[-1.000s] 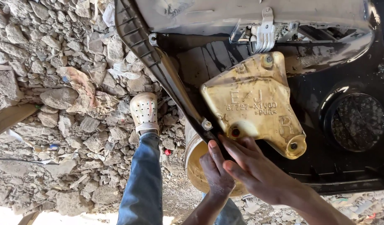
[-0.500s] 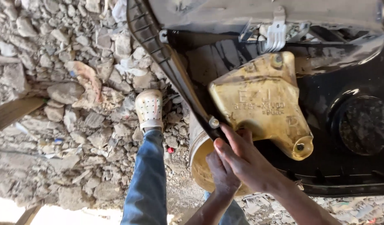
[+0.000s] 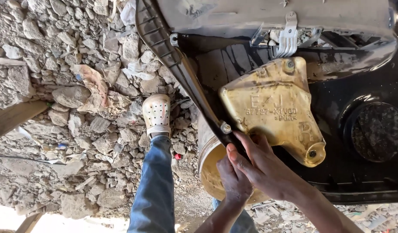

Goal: Cleaning a car door panel by scrubbing it with a cloth and water from a bucket

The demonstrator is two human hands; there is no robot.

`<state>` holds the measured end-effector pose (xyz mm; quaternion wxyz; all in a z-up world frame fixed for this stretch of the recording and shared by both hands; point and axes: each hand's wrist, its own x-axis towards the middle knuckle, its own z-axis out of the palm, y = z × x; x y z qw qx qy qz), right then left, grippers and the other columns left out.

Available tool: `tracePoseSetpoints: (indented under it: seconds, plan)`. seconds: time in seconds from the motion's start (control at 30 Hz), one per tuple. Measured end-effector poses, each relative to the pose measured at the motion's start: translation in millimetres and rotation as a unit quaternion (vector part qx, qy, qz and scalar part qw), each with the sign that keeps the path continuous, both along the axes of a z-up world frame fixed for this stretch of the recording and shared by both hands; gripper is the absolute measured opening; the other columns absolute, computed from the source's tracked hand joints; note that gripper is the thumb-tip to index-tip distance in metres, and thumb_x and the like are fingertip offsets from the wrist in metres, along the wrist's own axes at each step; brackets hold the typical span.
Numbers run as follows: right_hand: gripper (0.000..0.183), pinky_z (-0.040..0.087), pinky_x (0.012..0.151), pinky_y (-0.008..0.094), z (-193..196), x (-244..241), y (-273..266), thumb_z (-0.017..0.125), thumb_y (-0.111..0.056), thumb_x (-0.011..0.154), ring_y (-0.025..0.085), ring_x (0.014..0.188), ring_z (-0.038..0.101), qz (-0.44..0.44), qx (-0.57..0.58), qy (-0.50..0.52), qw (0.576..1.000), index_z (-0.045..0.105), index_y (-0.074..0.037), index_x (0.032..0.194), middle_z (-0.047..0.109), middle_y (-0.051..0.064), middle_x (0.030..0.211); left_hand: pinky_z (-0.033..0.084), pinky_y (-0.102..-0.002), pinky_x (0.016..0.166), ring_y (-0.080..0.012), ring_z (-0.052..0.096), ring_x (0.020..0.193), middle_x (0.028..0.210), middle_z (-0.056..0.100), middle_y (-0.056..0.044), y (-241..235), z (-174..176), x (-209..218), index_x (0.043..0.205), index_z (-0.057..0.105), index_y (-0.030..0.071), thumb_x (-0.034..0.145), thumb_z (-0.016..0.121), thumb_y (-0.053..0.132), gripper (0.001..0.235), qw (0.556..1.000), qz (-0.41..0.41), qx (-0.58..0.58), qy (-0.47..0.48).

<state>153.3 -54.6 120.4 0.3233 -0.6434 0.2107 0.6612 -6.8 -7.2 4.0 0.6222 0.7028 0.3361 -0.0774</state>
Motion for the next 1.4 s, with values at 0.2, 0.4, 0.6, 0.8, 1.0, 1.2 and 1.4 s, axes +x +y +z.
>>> tracePoseSetpoints:
  seconds: [0.2,0.4,0.6,0.8,1.0,1.2,1.4]
  plan:
    - [0.099,0.057,0.124,0.056,0.6,7.8,9.5,0.030,-0.077,0.093,0.031,0.157,0.060,0.046,-0.022,-0.001,0.999,0.010,-0.041,0.183,0.037,0.002,0.183,0.024,-0.028,0.032,-0.0067,0.035,0.039,0.054,0.047,0.004,5.0,13.4,14.8,0.078,0.057,0.013,0.123,0.031,0.044,0.060,0.998,0.014,-0.047,-0.046]
    - [0.105,0.045,0.129,0.064,1.8,4.2,4.8,0.033,-0.081,0.087,0.027,0.164,0.051,0.009,0.007,-0.026,1.000,0.014,-0.039,0.182,0.033,0.003,0.186,0.020,-0.029,0.037,-0.0059,0.026,0.041,0.051,0.039,0.006,3.7,9.0,8.1,0.070,0.047,0.020,0.124,0.029,0.042,0.062,1.000,-0.001,-0.014,0.000]
    - [0.093,0.053,0.125,0.051,6.6,8.5,14.9,0.044,-0.076,0.095,0.026,0.159,0.055,0.054,-0.052,-0.005,0.997,0.029,-0.036,0.177,0.040,0.003,0.178,0.026,-0.029,0.032,-0.0073,0.036,0.037,0.051,0.048,0.004,2.6,19.1,18.7,0.071,0.050,0.017,0.123,0.027,0.050,0.066,0.998,0.021,-0.058,-0.030]
    - [0.096,0.067,0.114,0.064,7.1,0.9,9.8,0.043,-0.073,0.091,0.030,0.143,0.068,0.026,-0.026,-0.032,0.999,0.017,-0.049,0.180,0.039,0.006,0.167,0.020,-0.029,0.036,-0.0059,0.028,0.043,0.054,0.043,0.006,6.6,15.4,15.8,0.076,0.049,0.018,0.123,0.025,0.052,0.063,0.998,0.020,-0.043,-0.036]
    - [0.086,0.035,0.135,0.053,10.5,-28.8,-11.9,0.046,-0.071,0.100,0.023,0.172,0.026,0.058,-0.054,-0.052,0.996,0.029,-0.040,0.179,0.020,0.001,0.184,0.022,-0.033,0.037,-0.0092,0.032,0.038,0.047,0.043,0.003,9.6,14.0,18.1,0.062,0.044,0.021,0.120,0.029,0.052,0.067,0.998,-0.006,-0.047,0.037]
    - [0.063,0.051,0.125,0.053,-15.1,-60.0,-49.6,0.055,-0.041,0.106,0.029,0.152,0.067,-0.018,-0.032,-0.153,0.988,0.054,-0.026,0.167,0.058,0.007,0.174,0.017,-0.035,0.038,-0.0112,0.028,0.037,0.046,0.042,0.001,15.6,23.4,26.9,0.062,0.047,0.014,0.123,0.036,0.034,0.065,0.997,0.007,-0.064,0.034]
    - [0.034,0.069,0.100,0.031,-14.1,-61.4,-72.8,0.067,-0.003,0.101,0.020,0.117,0.084,-0.022,-0.037,-0.435,0.900,0.082,-0.005,0.132,0.088,0.009,0.125,0.024,-0.029,0.029,-0.0083,0.037,0.029,0.043,0.047,0.007,5.9,-0.2,10.1,0.062,0.043,0.019,0.123,0.042,0.032,0.062,0.997,0.029,-0.071,-0.019]
